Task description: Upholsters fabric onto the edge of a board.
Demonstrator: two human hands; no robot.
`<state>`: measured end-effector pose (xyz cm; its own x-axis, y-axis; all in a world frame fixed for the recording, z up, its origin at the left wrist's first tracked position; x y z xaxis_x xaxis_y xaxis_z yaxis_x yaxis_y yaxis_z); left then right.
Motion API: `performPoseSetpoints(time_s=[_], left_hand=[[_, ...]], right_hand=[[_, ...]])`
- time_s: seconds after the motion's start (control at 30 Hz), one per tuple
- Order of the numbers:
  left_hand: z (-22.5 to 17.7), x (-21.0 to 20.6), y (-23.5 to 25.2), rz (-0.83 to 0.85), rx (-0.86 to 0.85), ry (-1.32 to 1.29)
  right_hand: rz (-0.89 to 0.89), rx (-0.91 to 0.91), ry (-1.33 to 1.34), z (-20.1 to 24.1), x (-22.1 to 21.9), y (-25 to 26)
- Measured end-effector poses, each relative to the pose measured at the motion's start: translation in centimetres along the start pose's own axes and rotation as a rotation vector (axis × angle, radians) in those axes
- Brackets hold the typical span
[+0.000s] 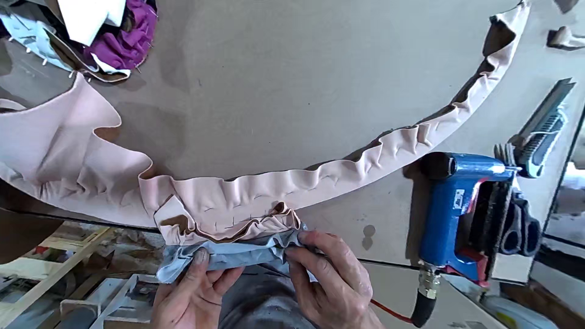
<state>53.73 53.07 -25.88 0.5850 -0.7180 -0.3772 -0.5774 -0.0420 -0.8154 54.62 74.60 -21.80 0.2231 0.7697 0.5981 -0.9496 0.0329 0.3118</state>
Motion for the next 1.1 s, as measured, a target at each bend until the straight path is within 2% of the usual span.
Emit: performPoseSetpoints(time_s=[0.17, 0.3, 0.5, 0.53, 0.63, 0.73, 0.8, 0.97, 1.1], left_hand=[[0.1, 0.2, 0.0, 0.081, -0.017, -0.037], [0.0, 0.3, -0.1, 0.078, 0.006, -0.078], [0.0, 0.3, -0.1, 0.094, 0.021, -0.101], [-0.1, 0.3, -0.1, 0.094, 0.018, -0.096], [-0.2, 0.2, -0.1, 0.083, 0.011, -0.085], [0.0, 0.2, -0.2, 0.057, -0.014, -0.076], [0.1, 0.4, -0.2, 0.05, -0.028, -0.095], [0.6, 0.6, 0.4, 0.07, -0.008, -0.141], [0.6, 0.4, 0.3, 0.048, 0.005, -0.13]], right_hand=[[0.01, -0.184, 0.039, -0.6, 0.5, 1.4], [-0.029, -0.13, -0.063, 0.1, -0.2, 1.0], [-0.051, -0.08, -0.002, -0.1, -0.3, -1.1], [-0.05, -0.122, 0.039, -0.4, -0.2, -1.2], [-0.016, -0.416, 0.26, -2.2, 0.6, -0.7], [0.193, -0.588, 0.427, -3.4, -0.5, 0.2], [0.275, -0.596, 0.417, -2.9, -1.5, 0.5], [0.158, -0.606, 0.422, -1.9, -2.0, 0.4], [0.173, -0.606, 0.438, -1.7, -1.9, 0.5]])
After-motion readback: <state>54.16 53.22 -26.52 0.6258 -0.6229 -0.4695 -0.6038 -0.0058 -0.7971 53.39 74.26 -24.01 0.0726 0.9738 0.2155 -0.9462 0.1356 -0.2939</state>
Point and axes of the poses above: each hand's wrist, its own y-axis towards the middle knuckle, its own x-axis out of the back of the hand, z = x × y, the point moved 8 cm from there along y, towards the middle knuckle, and after that the axes turned 1 degree about y, right-handed, at the moved point
